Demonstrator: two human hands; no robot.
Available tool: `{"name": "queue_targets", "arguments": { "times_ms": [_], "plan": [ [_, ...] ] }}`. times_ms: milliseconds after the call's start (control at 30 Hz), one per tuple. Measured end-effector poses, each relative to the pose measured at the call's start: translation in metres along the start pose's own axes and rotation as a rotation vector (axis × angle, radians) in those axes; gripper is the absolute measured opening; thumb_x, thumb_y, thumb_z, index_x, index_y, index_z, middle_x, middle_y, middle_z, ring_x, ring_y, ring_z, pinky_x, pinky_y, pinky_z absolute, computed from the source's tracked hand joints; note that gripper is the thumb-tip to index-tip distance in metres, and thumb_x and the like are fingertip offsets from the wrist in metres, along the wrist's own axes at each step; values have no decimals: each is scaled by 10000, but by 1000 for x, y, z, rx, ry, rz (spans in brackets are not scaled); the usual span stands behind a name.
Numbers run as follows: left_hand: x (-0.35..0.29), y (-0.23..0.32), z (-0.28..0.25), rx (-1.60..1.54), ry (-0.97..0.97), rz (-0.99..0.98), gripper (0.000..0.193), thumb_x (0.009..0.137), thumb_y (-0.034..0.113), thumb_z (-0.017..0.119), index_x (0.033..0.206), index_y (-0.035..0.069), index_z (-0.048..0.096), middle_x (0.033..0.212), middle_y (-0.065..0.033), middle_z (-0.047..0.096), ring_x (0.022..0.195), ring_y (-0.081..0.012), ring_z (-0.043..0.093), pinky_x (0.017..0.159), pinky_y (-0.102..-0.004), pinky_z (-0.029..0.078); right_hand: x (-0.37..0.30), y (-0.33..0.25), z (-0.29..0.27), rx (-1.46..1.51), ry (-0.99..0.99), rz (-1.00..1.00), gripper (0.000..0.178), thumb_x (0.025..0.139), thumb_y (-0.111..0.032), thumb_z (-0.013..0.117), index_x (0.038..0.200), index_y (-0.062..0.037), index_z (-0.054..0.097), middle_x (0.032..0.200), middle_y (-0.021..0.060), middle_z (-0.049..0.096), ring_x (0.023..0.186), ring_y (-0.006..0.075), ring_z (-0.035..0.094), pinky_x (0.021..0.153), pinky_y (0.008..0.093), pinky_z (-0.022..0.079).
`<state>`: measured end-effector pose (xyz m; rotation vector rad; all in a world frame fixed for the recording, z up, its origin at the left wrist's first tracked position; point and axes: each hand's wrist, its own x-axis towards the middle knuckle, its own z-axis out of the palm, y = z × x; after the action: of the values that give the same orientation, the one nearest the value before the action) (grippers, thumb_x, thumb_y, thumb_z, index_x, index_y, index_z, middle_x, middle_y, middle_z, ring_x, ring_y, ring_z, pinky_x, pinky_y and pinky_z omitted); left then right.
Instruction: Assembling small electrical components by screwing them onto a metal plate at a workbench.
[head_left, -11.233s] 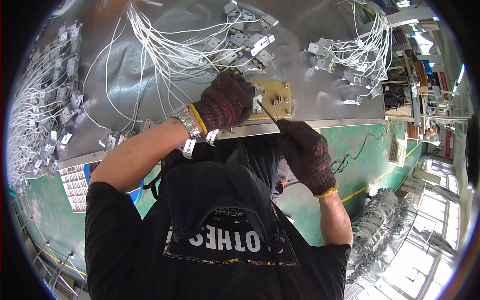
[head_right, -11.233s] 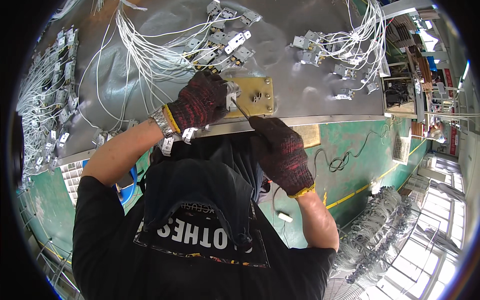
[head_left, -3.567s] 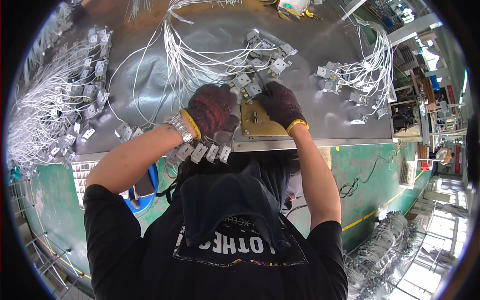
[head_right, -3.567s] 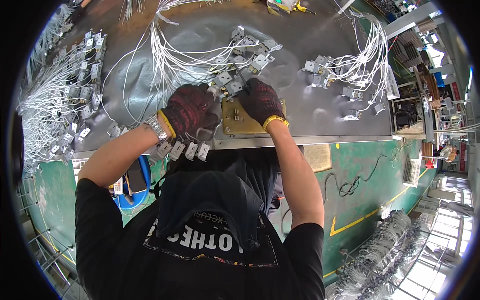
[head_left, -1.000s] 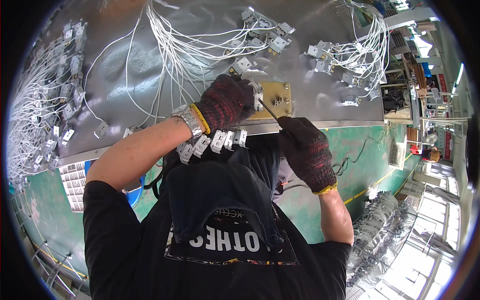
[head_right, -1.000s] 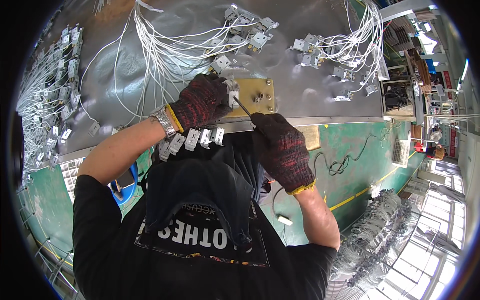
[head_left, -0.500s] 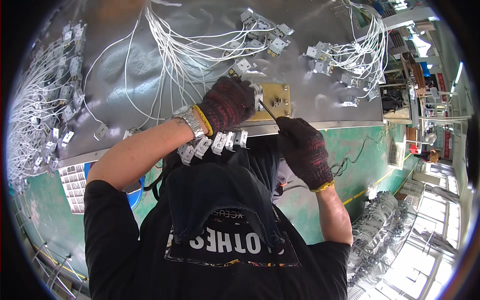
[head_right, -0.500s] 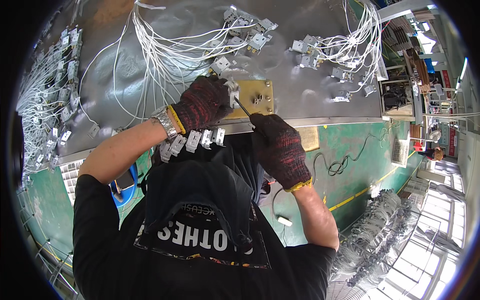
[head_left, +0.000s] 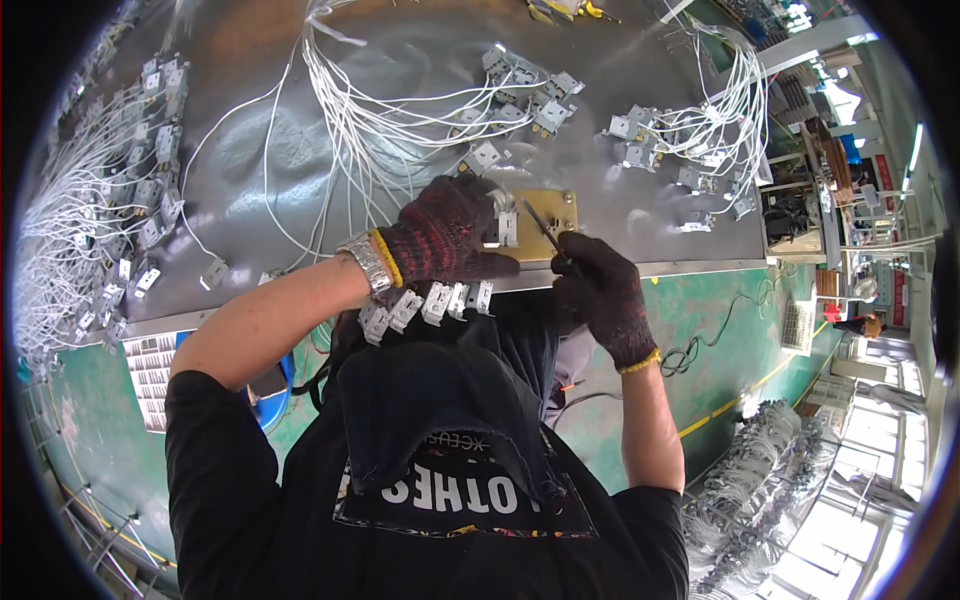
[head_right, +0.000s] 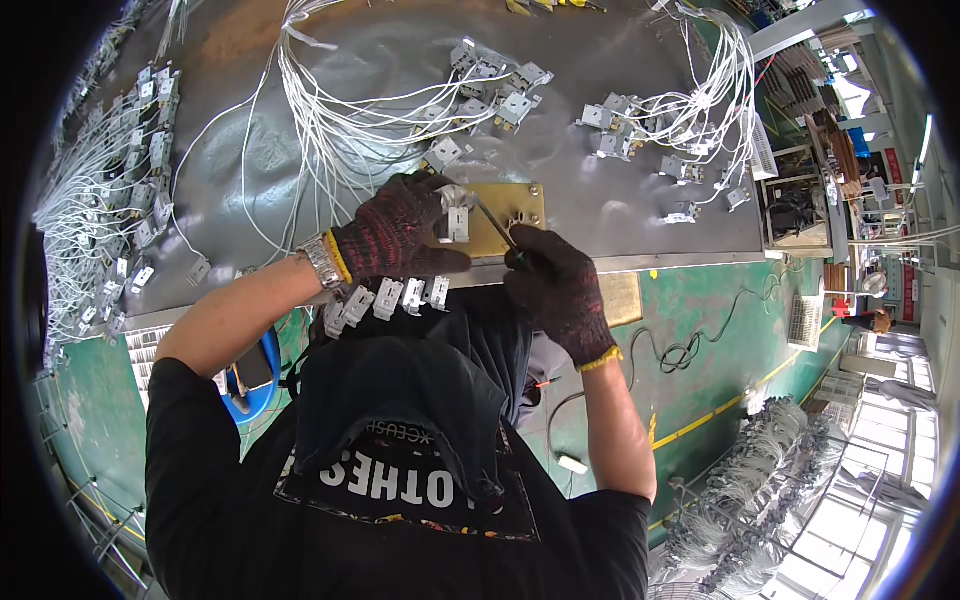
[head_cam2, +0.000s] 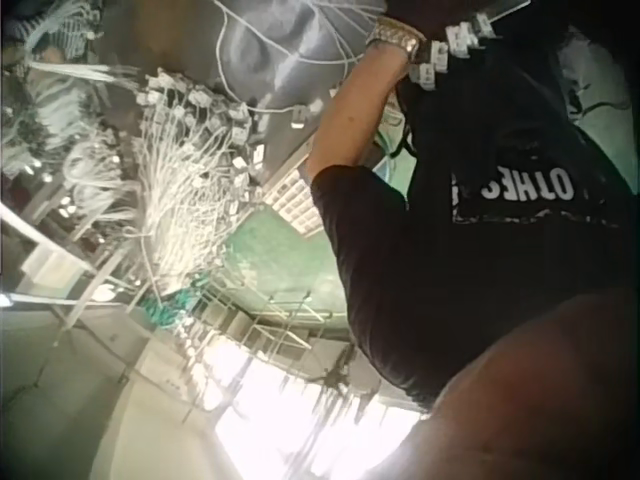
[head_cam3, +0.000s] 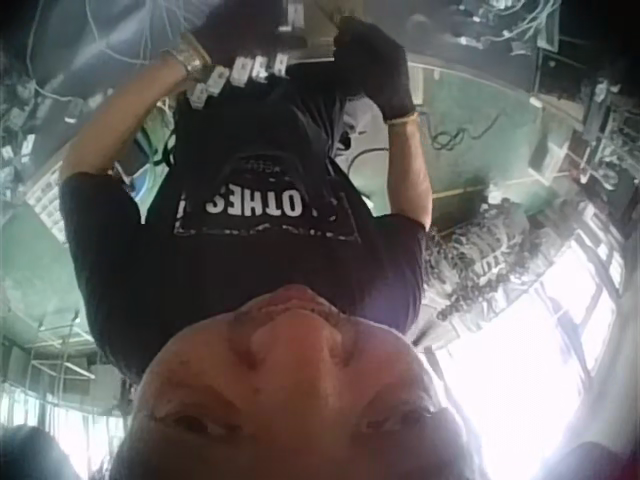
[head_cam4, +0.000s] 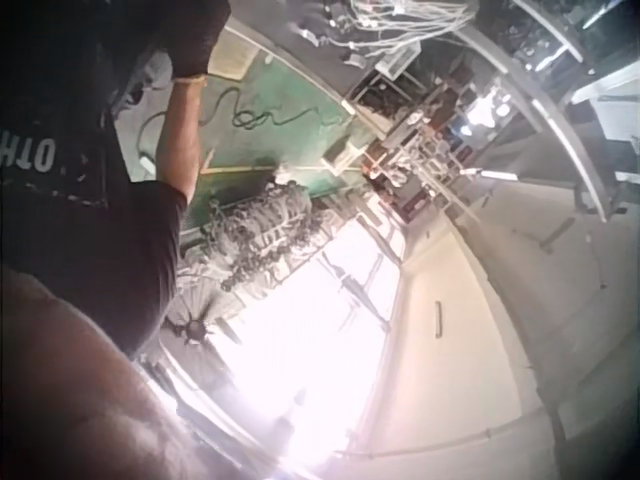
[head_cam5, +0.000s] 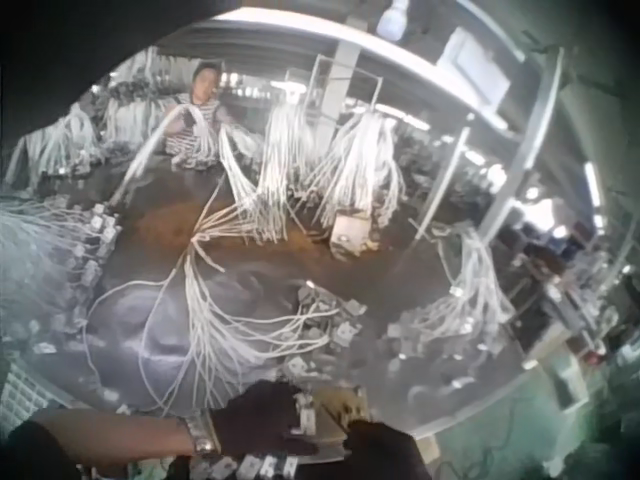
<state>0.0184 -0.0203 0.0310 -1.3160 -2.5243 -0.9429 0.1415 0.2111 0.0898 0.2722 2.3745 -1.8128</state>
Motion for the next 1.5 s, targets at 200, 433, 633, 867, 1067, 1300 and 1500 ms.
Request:
{"name": "queue_targets", "arguments": {
  "times_ms": [200,433,633,867,1067,1300,1500],
  "plan": [
    [-5,1,-35,-253,-636,-179,504,922,545,704,950,43,733,829,-190,695,825,-392,694,766,-479,543,55,39,20,-274,27,-302,479,882,-76,728,1347,-31,622,979,48,689,703,93,610,553,262,497],
    [-19,12,-40,51,-559,-154,492,859,536,718,1017,72,751,870,-197,724,805,-399,704,761,-504,550,127,38,54,-289,61,-161,512,880,-213,754,1341,-24,636,915,99,703,634,134,622,527,304,513],
    [-19,14,-49,249,-217,-471,909,710,597,792,1347,-14,572,1384,-223,564,1170,-367,634,993,-469,511,161,21,77,-488,-39,-234,428,888,-249,747,1238,-14,675,909,131,715,653,157,669,508,327,520],
    [-13,7,-37,257,-383,-507,928,670,572,838,1334,-32,600,1375,-229,591,1216,-381,618,1051,-466,491,125,11,74,293,-214,120,168,882,-89,690,1028,-19,734,776,66,616,664,138,627,601,290,516],
    [-21,11,-31,130,-425,-401,852,683,561,827,1256,-39,629,1315,-241,616,1231,-390,590,1080,-472,460,80,19,51,-292,-168,-638,220,905,-74,675,1106,15,689,773,34,610,608,108,584,573,268,512],
    [-8,21,-29,138,-476,-363,751,697,542,816,1190,0,653,1211,-230,651,1163,-378,615,1079,-471,434,56,-16,51,167,-51,133,330,907,-128,716,1191,30,663,799,52,669,616,120,634,522,263,517],
    [-16,9,-17,107,-341,-255,716,697,584,813,1131,31,679,1120,-204,676,1090,-366,649,1073,-473,427,50,-21,51,41,-58,129,367,898,-151,737,1205,30,652,834,75,704,653,119,669,507,251,527]
  ]
}}
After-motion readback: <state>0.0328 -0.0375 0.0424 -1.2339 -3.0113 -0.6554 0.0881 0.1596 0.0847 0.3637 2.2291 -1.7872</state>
